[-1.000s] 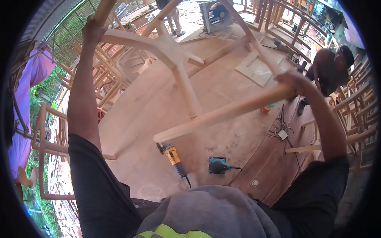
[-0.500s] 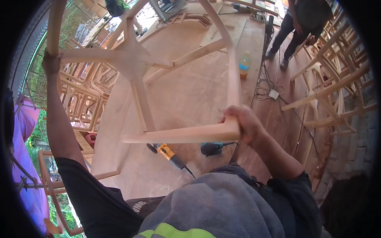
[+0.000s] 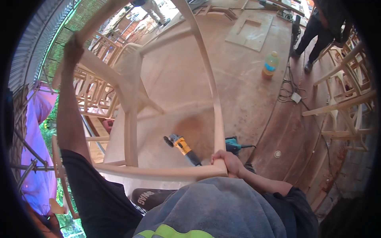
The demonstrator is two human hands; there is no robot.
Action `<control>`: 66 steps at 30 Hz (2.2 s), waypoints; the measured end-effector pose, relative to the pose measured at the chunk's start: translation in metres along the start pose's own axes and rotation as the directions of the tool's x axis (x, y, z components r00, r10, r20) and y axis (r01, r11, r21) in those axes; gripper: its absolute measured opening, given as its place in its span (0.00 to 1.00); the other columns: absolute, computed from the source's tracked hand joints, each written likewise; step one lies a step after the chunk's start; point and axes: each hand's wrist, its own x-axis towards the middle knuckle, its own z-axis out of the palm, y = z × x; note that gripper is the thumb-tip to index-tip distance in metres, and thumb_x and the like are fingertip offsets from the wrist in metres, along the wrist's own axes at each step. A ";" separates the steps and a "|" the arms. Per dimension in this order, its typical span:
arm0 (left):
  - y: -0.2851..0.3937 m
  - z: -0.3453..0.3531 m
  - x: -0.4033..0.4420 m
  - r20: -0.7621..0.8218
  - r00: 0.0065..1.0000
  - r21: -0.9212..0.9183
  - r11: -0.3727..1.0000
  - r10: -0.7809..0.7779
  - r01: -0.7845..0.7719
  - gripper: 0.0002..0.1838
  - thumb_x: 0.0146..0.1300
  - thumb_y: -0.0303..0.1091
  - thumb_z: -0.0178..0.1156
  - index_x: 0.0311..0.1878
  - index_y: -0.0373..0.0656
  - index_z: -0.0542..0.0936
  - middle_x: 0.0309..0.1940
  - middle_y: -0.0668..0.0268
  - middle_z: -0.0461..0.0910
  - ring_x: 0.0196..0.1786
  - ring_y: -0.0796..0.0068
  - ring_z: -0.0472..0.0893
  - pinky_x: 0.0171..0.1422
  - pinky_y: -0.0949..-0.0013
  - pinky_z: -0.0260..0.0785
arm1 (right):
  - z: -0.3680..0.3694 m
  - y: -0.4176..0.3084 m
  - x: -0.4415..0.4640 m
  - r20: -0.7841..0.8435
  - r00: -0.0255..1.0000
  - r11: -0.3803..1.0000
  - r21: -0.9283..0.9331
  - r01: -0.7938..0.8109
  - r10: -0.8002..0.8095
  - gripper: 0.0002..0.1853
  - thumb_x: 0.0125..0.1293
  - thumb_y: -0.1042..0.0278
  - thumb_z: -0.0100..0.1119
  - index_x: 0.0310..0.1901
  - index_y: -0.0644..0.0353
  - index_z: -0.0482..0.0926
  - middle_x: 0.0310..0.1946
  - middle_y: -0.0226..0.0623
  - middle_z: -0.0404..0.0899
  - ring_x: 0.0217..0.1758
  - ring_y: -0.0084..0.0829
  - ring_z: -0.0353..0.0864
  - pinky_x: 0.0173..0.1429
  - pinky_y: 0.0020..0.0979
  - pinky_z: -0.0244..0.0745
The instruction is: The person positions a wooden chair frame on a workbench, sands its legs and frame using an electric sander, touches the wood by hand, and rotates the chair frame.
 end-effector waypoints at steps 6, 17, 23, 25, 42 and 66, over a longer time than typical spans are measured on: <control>-0.032 0.035 -0.068 0.089 0.980 -0.014 0.983 -0.179 0.181 0.22 0.57 0.30 0.59 0.57 0.50 0.74 0.41 0.44 0.84 0.45 0.36 0.82 0.52 0.43 0.77 | 0.031 -0.002 -0.004 -0.092 0.983 0.987 0.026 -0.158 0.160 0.10 0.65 0.67 0.57 0.36 0.67 0.76 0.33 0.44 0.80 0.39 0.36 0.84 0.50 0.35 0.80; 0.088 -0.112 -0.126 0.197 0.979 -0.392 0.910 -0.060 0.134 0.30 0.63 0.32 0.64 0.68 0.44 0.69 0.61 0.56 0.76 0.63 0.60 0.77 0.71 0.59 0.66 | 0.069 -0.042 0.006 -0.015 0.996 0.981 -0.174 -0.086 0.085 0.12 0.67 0.61 0.56 0.34 0.61 0.77 0.33 0.38 0.80 0.38 0.32 0.80 0.49 0.33 0.77; 0.280 -0.281 -0.244 0.361 0.932 -0.907 -0.243 -0.026 0.345 0.14 0.67 0.30 0.61 0.53 0.34 0.81 0.49 0.46 0.81 0.48 0.54 0.82 0.55 0.59 0.74 | 0.098 -0.062 0.003 0.043 0.998 0.999 -0.024 0.048 -0.047 0.10 0.70 0.62 0.56 0.40 0.60 0.79 0.31 0.32 0.83 0.34 0.27 0.85 0.43 0.30 0.83; 0.318 -0.306 -0.282 0.491 0.868 -0.790 -0.378 0.080 0.482 0.20 0.71 0.38 0.58 0.58 0.31 0.79 0.58 0.44 0.78 0.59 0.49 0.80 0.65 0.54 0.71 | 0.095 -0.061 0.007 0.171 0.962 0.977 0.023 0.213 -0.213 0.08 0.73 0.66 0.53 0.42 0.60 0.79 0.35 0.31 0.85 0.37 0.24 0.87 0.42 0.24 0.85; 0.362 -0.352 -0.364 0.857 0.493 -0.394 -0.806 -0.150 0.441 0.17 0.61 0.23 0.67 0.43 0.44 0.66 0.41 0.71 0.73 0.45 0.84 0.71 0.52 0.77 0.64 | 0.153 -0.170 0.085 0.380 0.921 0.801 0.576 -0.164 -0.084 0.26 0.58 0.69 0.74 0.53 0.71 0.72 0.49 0.46 0.74 0.55 0.44 0.76 0.63 0.47 0.80; 0.300 -0.427 -0.365 0.147 0.989 -0.985 -0.094 0.019 0.148 0.06 0.65 0.25 0.58 0.36 0.34 0.83 0.45 0.52 0.87 0.48 0.64 0.87 0.51 0.60 0.82 | 0.154 0.048 -0.137 0.284 0.735 0.462 -0.886 -0.045 0.615 0.23 0.64 0.78 0.62 0.61 0.68 0.73 0.48 0.35 0.79 0.53 0.26 0.77 0.55 0.26 0.73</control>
